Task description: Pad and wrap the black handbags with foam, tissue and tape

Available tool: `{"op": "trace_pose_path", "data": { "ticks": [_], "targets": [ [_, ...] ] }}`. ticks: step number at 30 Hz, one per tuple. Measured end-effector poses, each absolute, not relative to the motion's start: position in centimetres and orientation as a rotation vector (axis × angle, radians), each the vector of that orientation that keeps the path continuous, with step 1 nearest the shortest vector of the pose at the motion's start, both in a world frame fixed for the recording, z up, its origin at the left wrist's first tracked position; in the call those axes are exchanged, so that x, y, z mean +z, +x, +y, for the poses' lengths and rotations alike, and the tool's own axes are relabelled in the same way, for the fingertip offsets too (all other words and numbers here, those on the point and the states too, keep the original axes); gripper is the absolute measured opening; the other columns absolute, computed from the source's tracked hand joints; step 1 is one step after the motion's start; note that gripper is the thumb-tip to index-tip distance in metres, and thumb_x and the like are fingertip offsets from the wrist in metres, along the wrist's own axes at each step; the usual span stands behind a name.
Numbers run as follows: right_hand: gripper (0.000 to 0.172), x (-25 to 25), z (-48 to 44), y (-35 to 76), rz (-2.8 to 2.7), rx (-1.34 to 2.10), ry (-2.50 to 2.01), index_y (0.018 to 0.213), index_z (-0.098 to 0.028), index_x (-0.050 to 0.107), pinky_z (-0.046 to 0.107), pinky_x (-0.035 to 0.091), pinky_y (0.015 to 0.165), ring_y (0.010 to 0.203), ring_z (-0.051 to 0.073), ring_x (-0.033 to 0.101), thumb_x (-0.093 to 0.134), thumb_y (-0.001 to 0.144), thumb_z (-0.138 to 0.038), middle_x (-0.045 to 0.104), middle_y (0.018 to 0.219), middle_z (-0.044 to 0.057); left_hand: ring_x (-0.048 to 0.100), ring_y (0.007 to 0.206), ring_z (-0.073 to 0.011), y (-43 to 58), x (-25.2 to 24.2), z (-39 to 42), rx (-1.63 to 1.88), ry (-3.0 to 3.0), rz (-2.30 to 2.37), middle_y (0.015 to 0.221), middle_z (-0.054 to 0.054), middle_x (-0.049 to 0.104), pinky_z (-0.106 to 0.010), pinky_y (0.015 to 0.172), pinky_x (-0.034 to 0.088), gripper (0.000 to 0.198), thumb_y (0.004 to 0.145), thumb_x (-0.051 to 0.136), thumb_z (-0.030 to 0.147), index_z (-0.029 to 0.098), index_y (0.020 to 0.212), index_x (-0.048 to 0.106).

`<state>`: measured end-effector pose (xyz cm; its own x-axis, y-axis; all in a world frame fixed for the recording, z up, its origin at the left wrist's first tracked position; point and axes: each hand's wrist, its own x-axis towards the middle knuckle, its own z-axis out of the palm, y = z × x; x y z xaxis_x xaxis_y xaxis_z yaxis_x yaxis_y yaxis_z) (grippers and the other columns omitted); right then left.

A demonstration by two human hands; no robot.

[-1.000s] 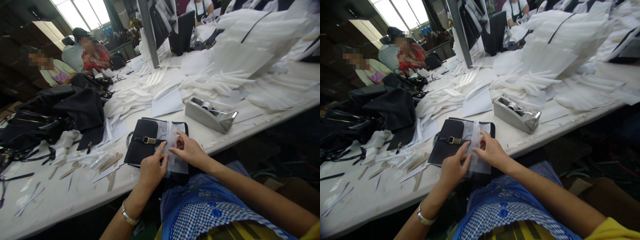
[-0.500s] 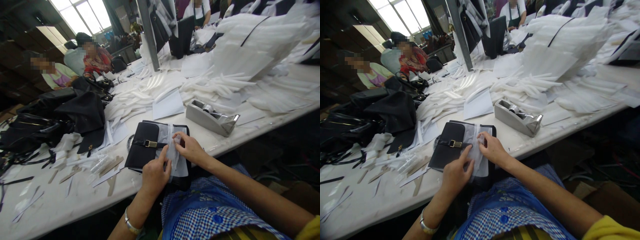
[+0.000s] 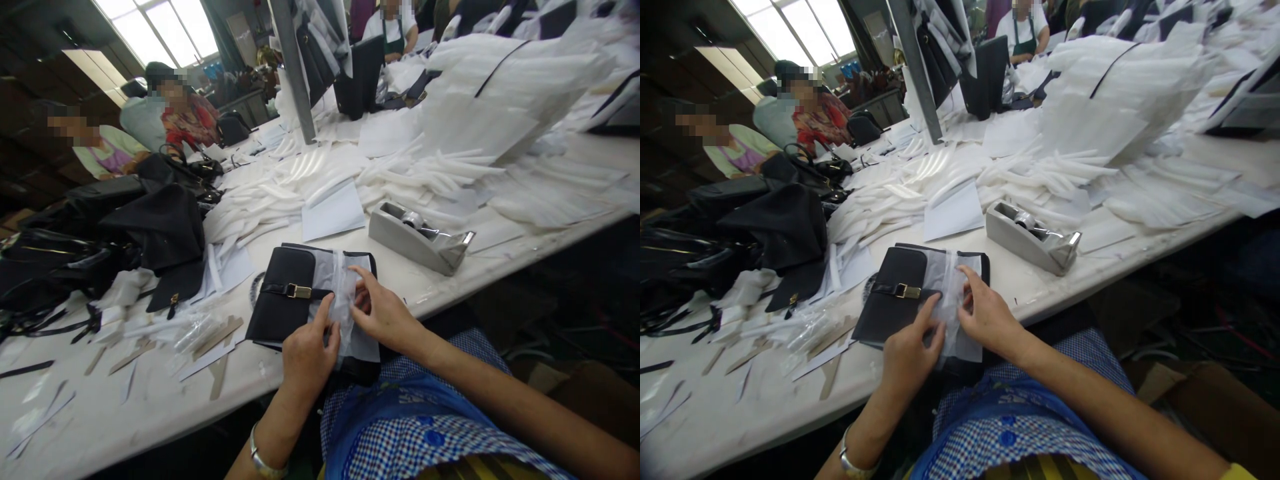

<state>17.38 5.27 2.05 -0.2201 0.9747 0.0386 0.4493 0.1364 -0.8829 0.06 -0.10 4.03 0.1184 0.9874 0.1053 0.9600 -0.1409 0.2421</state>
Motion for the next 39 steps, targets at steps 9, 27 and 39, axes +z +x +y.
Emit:
{"op": "trace_pose_path", "data": {
  "ticks": [9, 27, 39],
  "targets": [
    [0.059, 2.1, 5.1, 17.2, -1.693, 1.134, -1.446, 0.134, -0.019, 0.045, 0.026, 0.049, 0.056, 0.057, 0.014, 0.063, 0.06, 0.077, -0.013, 0.069, 0.085, 0.002, 0.073, 0.073, -0.0171, 0.0, 4.0, -0.1, 0.416, 2.24, 1.956, 0.087, 0.0, 0.078, -0.021, 0.063, 0.049, 0.055, 0.09, 0.06, 0.026, 0.027, 0.144, 0.046],
    [0.036, 2.2, 4.5, 17.2, -1.464, 1.163, -1.437, 0.119, -0.022, 0.059, 0.029, 0.052, 0.062, 0.064, 0.017, 0.066, 0.06, 0.082, -0.024, 0.073, 0.081, 0.0, 0.072, 0.071, -0.0168, -0.4, 3.7, -0.2, 0.453, 2.243, 1.926, 0.086, 0.0, 0.078, -0.022, 0.061, 0.047, 0.055, 0.091, 0.06, 0.027, 0.026, 0.144, 0.046],
    [0.015, 1.7, 8.2, 18.4, -1.809, 0.888, -1.276, 0.093, -0.028, 0.077, 0.036, 0.052, 0.083, 0.09, 0.023, 0.071, 0.063, 0.089, -0.029, 0.078, 0.098, 0.001, 0.068, 0.064, -0.0193, -0.5, 3.9, -0.6, 0.388, 2.435, 1.878, 0.074, -0.003, 0.072, -0.026, 0.06, 0.048, 0.055, 0.095, 0.051, 0.033, 0.02, 0.148, 0.04]
  ]
}}
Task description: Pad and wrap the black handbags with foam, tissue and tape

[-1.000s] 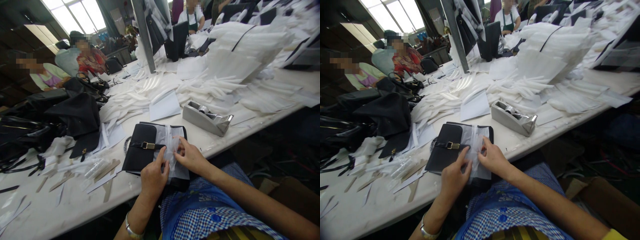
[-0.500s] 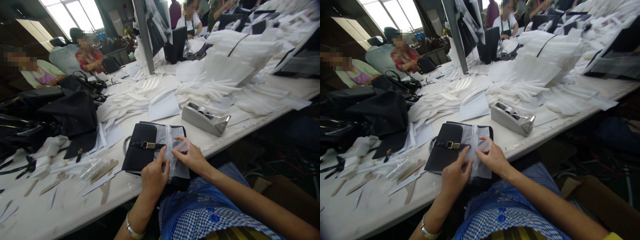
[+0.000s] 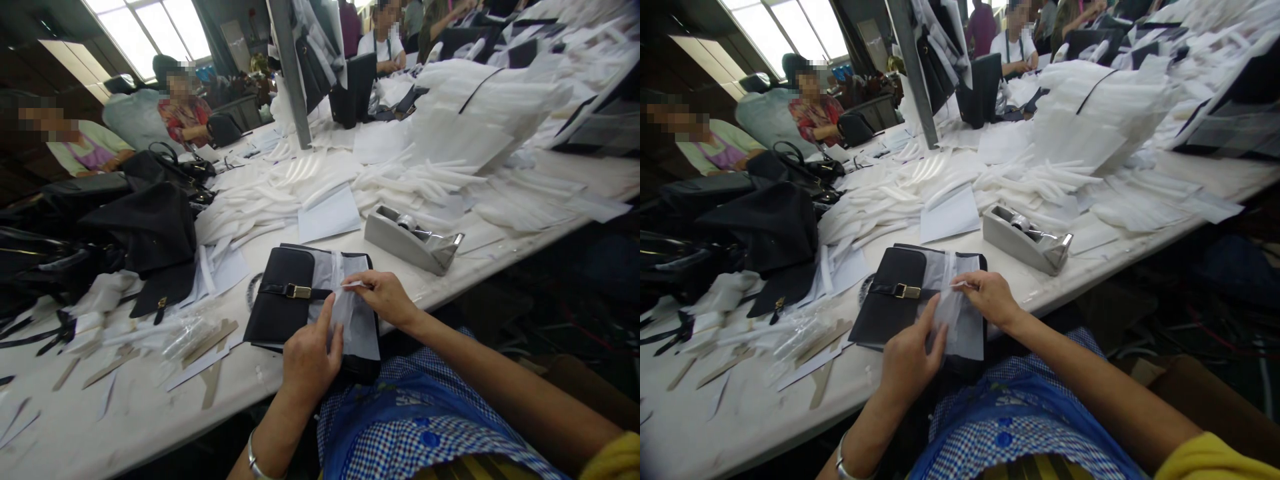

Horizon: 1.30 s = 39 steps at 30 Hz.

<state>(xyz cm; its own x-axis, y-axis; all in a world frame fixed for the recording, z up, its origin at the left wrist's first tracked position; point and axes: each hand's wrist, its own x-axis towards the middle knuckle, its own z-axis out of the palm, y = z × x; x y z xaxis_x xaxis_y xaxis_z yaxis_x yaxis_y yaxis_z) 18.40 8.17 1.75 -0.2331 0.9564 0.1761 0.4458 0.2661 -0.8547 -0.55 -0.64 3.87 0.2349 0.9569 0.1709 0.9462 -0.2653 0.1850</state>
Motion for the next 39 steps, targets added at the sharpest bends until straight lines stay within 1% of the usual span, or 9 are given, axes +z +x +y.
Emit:
{"op": "trace_pose_path", "data": {
  "ticks": [4, 8, 14, 18, 20, 24, 27, 36, 39],
  "targets": [
    [0.013, 0.5, 9.7, 18.1, -1.937, 0.778, -1.301, 0.093, -0.028, 0.077, 0.033, 0.051, 0.08, 0.089, 0.022, 0.071, 0.067, 0.088, -0.034, 0.078, 0.096, 0.001, 0.067, 0.069, -0.0182, -0.5, 3.9, -1.1, 0.446, 2.523, 1.799, 0.08, -0.005, 0.071, -0.027, 0.067, 0.051, 0.053, 0.098, 0.047, 0.029, 0.017, 0.148, 0.039],
    [0.013, 0.1, 10.3, 17.8, -2.047, 0.617, -1.288, 0.092, -0.028, 0.077, 0.03, 0.049, 0.078, 0.087, 0.02, 0.071, 0.068, 0.088, -0.037, 0.078, 0.093, 0.001, 0.066, 0.067, -0.017, -0.2, 3.9, -1.3, 0.483, 2.568, 1.81, 0.076, -0.004, 0.07, -0.026, 0.069, 0.05, 0.051, 0.097, 0.048, 0.027, 0.014, 0.146, 0.041],
    [0.013, 1.1, 11.8, 18.4, -2.352, 0.401, -1.1, 0.091, -0.025, 0.075, 0.03, 0.041, 0.075, 0.085, 0.019, 0.068, 0.068, 0.089, -0.035, 0.076, 0.088, 0.001, 0.067, 0.072, -0.0171, 0.4, 3.7, -1.5, 0.527, 2.376, 1.961, 0.083, -0.002, 0.072, -0.026, 0.068, 0.051, 0.054, 0.097, 0.051, 0.03, 0.02, 0.149, 0.037],
    [0.013, 0.8, 12.7, 18.7, -2.441, 0.434, -1.148, 0.096, -0.025, 0.074, 0.029, 0.04, 0.078, 0.093, 0.019, 0.067, 0.068, 0.09, -0.035, 0.076, 0.094, 0.0, 0.069, 0.079, -0.0187, 1.0, 4.1, -1.6, 0.412, 2.31, 2.02, 0.095, -0.007, 0.074, -0.028, 0.073, 0.052, 0.052, 0.099, 0.043, 0.024, 0.018, 0.15, 0.034],
    [0.015, 0.5, 13.0, 18.6, -2.447, 0.472, -1.185, 0.097, -0.026, 0.074, 0.028, 0.039, 0.075, 0.093, 0.019, 0.067, 0.067, 0.089, -0.038, 0.076, 0.095, 0.001, 0.069, 0.079, -0.0201, 1.1, 4.8, -1.3, 0.291, 2.301, 2.029, 0.094, -0.008, 0.074, -0.03, 0.074, 0.053, 0.054, 0.099, 0.043, 0.022, 0.016, 0.151, 0.032],
    [0.019, 0.6, 13.4, 18.5, -2.459, 0.551, -1.252, 0.098, -0.029, 0.074, 0.028, 0.034, 0.063, 0.084, 0.021, 0.067, 0.068, 0.086, -0.043, 0.076, 0.092, 0.001, 0.071, 0.076, -0.0215, 0.8, 6.6, -0.1, -0.011, 2.211, 1.972, 0.084, -0.003, 0.075, -0.03, 0.07, 0.052, 0.06, 0.097, 0.049, 0.026, 0.024, 0.153, 0.028],
    [0.02, 0.8, 13.5, 18.4, -2.455, 0.586, -1.288, 0.096, -0.029, 0.074, 0.027, 0.03, 0.06, 0.082, 0.021, 0.066, 0.069, 0.085, -0.045, 0.076, 0.091, 0.001, 0.072, 0.079, -0.0203, 0.9, 7.2, 0.5, -0.074, 2.17, 1.945, 0.087, 0.001, 0.076, -0.028, 0.07, 0.051, 0.065, 0.095, 0.055, 0.028, 0.029, 0.153, 0.027],
    [0.028, 0.0, 12.5, 18.3, -2.331, 0.536, -1.361, 0.081, -0.024, 0.068, 0.028, 0.026, 0.057, 0.078, 0.019, 0.065, 0.068, 0.084, -0.052, 0.073, 0.082, 0.001, 0.073, 0.078, -0.0173, 2.2, 5.1, -0.8, 0.176, 2.077, 2.218, 0.095, 0.002, 0.077, -0.025, 0.068, 0.052, 0.067, 0.091, 0.062, 0.027, 0.028, 0.151, 0.031],
    [0.031, -0.2, 12.4, 18.3, -2.287, 0.52, -1.371, 0.082, -0.024, 0.066, 0.027, 0.026, 0.056, 0.075, 0.018, 0.064, 0.069, 0.083, -0.054, 0.072, 0.08, 0.0, 0.072, 0.085, -0.016, 2.0, 4.7, -0.6, 0.294, 2.14, 2.218, 0.116, -0.003, 0.072, -0.023, 0.067, 0.054, 0.064, 0.092, 0.061, 0.027, 0.027, 0.15, 0.033]
  ]
}}
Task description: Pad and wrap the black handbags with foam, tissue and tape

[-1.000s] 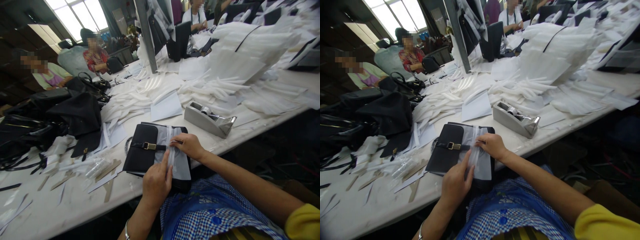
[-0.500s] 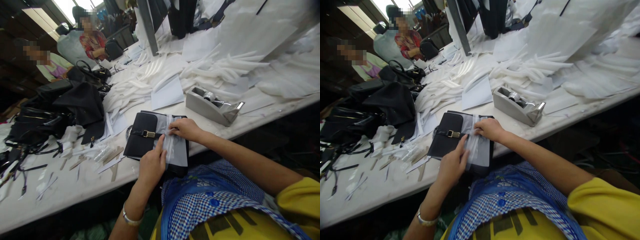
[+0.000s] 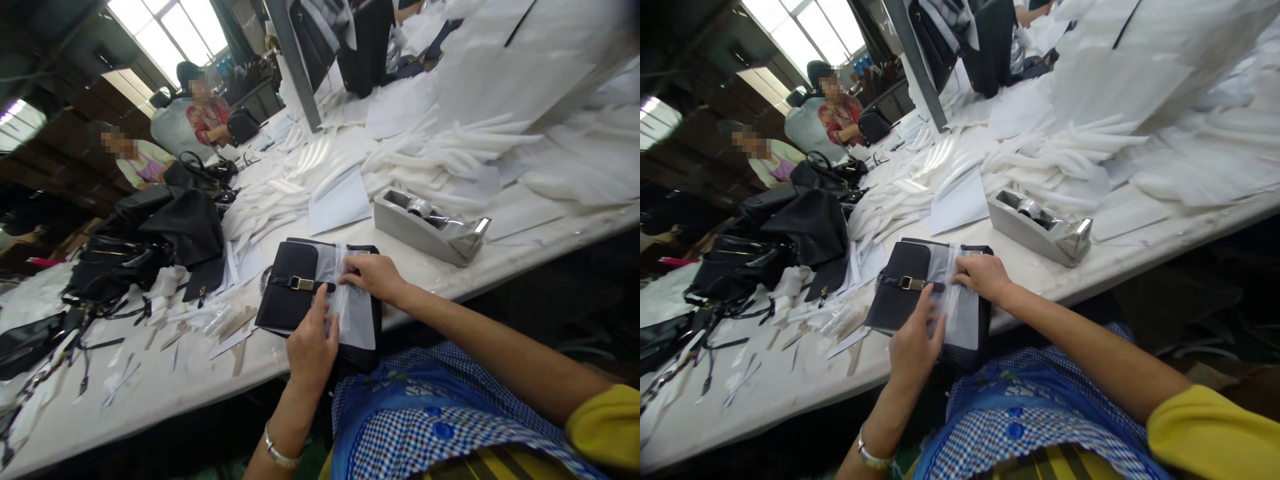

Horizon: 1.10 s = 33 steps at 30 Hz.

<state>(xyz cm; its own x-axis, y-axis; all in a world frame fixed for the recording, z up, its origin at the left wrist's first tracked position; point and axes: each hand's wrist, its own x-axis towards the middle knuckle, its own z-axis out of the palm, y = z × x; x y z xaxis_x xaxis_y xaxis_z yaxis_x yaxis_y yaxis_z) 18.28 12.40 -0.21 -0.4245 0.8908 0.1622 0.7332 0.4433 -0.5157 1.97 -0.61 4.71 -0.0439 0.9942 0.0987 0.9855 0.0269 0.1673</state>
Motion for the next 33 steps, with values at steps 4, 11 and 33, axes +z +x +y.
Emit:
{"op": "trace_pose_path", "data": {
  "ticks": [4, 11, 33],
  "targets": [
    [0.034, -0.5, 12.4, 18.0, -2.227, 0.498, -1.387, 0.097, -0.024, 0.064, 0.027, 0.026, 0.055, 0.072, 0.019, 0.065, 0.07, 0.083, -0.054, 0.072, 0.078, -0.001, 0.068, 0.101, -0.0187, 1.6, 4.4, -0.2, 0.225, 2.439, 2.12, 0.144, -0.01, 0.053, -0.026, 0.074, 0.058, 0.053, 0.091, 0.06, 0.022, 0.027, 0.142, 0.047],
    [0.037, -0.8, 12.1, 17.6, -2.172, 0.42, -1.331, 0.109, -0.024, 0.059, 0.028, 0.034, 0.061, 0.08, 0.021, 0.066, 0.07, 0.085, -0.049, 0.073, 0.085, 0.001, 0.057, 0.123, -0.0254, 2.1, 3.7, 0.4, 0.043, 3.055, 1.645, 0.135, -0.009, 0.062, -0.045, 0.106, 0.049, 0.029, 0.096, 0.05, 0.017, 0.019, 0.12, 0.065],
    [0.01, 1.6, 14.7, 18.0, -2.076, 0.459, -1.247, 0.101, -0.022, 0.064, 0.027, 0.044, 0.072, 0.084, 0.017, 0.065, 0.062, 0.092, -0.026, 0.07, 0.1, 0.004, 0.049, 0.133, -0.0345, 2.8, 3.9, 1.8, -0.407, 2.74, 1.607, 0.152, -0.025, 0.039, -0.047, 0.106, 0.046, 0.065, 0.088, 0.047, 0.001, 0.024, 0.148, 0.04]
  ]
}}
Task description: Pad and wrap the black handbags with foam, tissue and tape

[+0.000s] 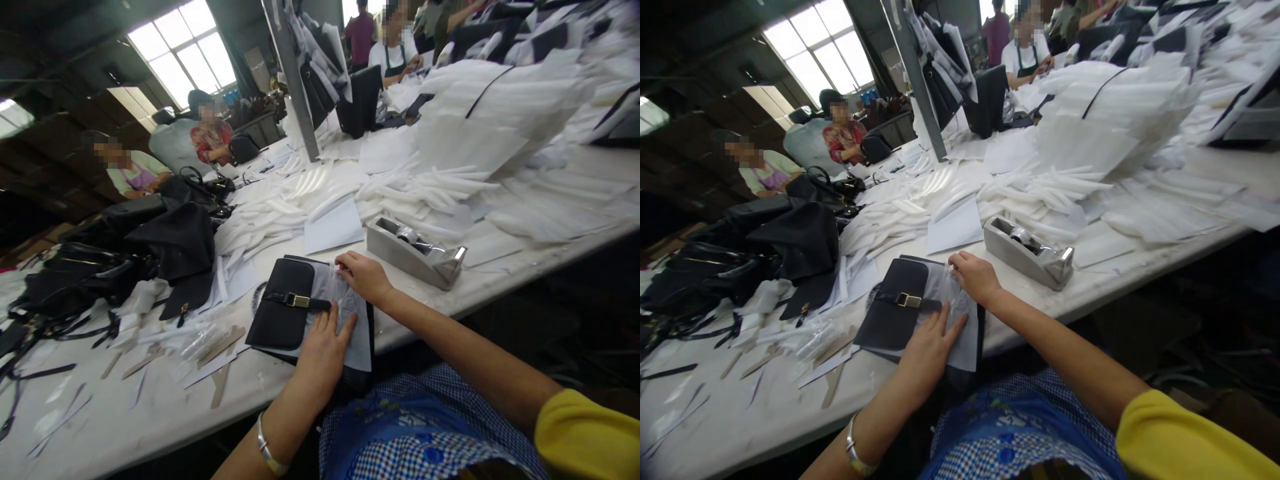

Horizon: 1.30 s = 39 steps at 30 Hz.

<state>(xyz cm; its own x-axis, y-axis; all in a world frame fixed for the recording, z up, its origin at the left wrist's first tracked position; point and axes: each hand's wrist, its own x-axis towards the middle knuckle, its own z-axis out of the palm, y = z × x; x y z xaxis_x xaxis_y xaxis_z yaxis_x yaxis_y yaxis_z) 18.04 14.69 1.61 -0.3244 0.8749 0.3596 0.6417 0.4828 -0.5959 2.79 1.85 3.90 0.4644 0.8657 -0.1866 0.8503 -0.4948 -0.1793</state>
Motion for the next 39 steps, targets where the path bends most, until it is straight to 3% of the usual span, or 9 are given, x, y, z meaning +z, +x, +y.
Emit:
{"op": "trace_pose_path", "data": {
  "ticks": [7, 10, 15, 20, 23, 27, 33, 39],
  "targets": [
    [0.029, 5.2, 13.2, 30.2, -1.793, 0.33, -1.488, 0.116, -0.019, 0.064, 0.037, 0.045, 0.096, 0.104, 0.024, 0.064, 0.056, 0.093, -0.033, 0.068, 0.118, 0.01, 0.054, 0.129, -0.0302, 2.7, 3.7, 2.2, 0.381, -2.616, -1.539, 0.15, -0.021, 0.044, -0.044, 0.103, 0.048, 0.071, 0.085, 0.046, -0.005, 0.028, 0.147, 0.042],
    [0.031, 6.2, 14.2, 34.4, -1.778, 0.546, -1.755, 0.108, -0.018, 0.069, 0.038, 0.048, 0.09, 0.097, 0.026, 0.066, 0.057, 0.09, -0.039, 0.072, 0.108, 0.01, 0.054, 0.13, -0.0309, 2.7, 3.7, 2.2, 0.373, -2.624, -1.546, 0.15, -0.021, 0.044, -0.044, 0.104, 0.048, 0.071, 0.085, 0.044, -0.007, 0.028, 0.146, 0.043],
    [0.036, 7.6, 18.2, 35.3, -1.818, 1.072, -1.88, 0.073, -0.017, 0.071, 0.028, 0.054, 0.063, 0.07, 0.021, 0.069, 0.067, 0.083, -0.051, 0.075, 0.074, 0.008, 0.051, 0.132, -0.0315, 2.6, 3.8, 2.1, 0.357, -2.648, -1.57, 0.151, -0.021, 0.042, -0.045, 0.106, 0.046, 0.072, 0.085, 0.041, -0.008, 0.028, 0.147, 0.043],
    [0.045, 8.5, 20.8, 34.5, -1.685, 1.577, -1.881, 0.07, -0.013, 0.067, 0.028, 0.06, 0.063, 0.069, 0.02, 0.072, 0.078, 0.072, -0.057, 0.076, 0.078, 0.014, 0.05, 0.133, -0.0311, 2.3, 3.5, 2.2, 0.321, -2.654, -1.561, 0.151, -0.019, 0.042, -0.045, 0.106, 0.046, 0.072, 0.084, 0.04, -0.009, 0.027, 0.146, 0.044],
    [0.043, 8.6, 20.9, 34.4, -1.612, 1.711, -1.86, 0.073, -0.011, 0.067, 0.026, 0.06, 0.063, 0.068, 0.018, 0.072, 0.082, 0.07, -0.052, 0.076, 0.077, 0.013, 0.051, 0.132, -0.0306, 2.1, 3.2, 2.2, 0.27, -2.651, -1.553, 0.15, -0.019, 0.044, -0.045, 0.106, 0.047, 0.072, 0.083, 0.039, -0.01, 0.027, 0.145, 0.045],
    [0.039, 9.3, 20.1, 34.8, -1.537, 1.716, -1.81, 0.079, -0.011, 0.069, 0.021, 0.058, 0.062, 0.07, 0.015, 0.071, 0.079, 0.076, -0.048, 0.076, 0.083, 0.012, 0.052, 0.131, -0.0312, 1.9, 2.7, 2.1, 0.202, -2.662, -1.561, 0.149, -0.019, 0.046, -0.046, 0.106, 0.047, 0.071, 0.084, 0.039, -0.009, 0.027, 0.144, 0.047],
    [0.047, 11.8, 16.2, 36.8, -1.524, 1.58, -1.724, 0.09, -0.013, 0.073, 0.022, 0.056, 0.067, 0.076, 0.013, 0.068, 0.075, 0.076, -0.058, 0.075, 0.102, 0.013, 0.052, 0.132, -0.0303, 1.1, 1.4, 2.0, 0.054, -2.684, -1.536, 0.152, -0.017, 0.043, -0.045, 0.107, 0.045, 0.075, 0.083, 0.038, -0.009, 0.029, 0.148, 0.042],
    [0.054, 11.9, 11.3, 39.5, -1.556, 1.445, -1.759, 0.094, -0.016, 0.073, 0.023, 0.051, 0.064, 0.074, 0.013, 0.064, 0.07, 0.075, -0.066, 0.075, 0.1, 0.011, 0.054, 0.13, -0.0288, 0.7, 0.9, 2.0, 0.074, -2.67, -1.503, 0.152, -0.013, 0.045, -0.044, 0.106, 0.047, 0.076, 0.084, 0.035, -0.007, 0.031, 0.149, 0.039]
  ]
}}
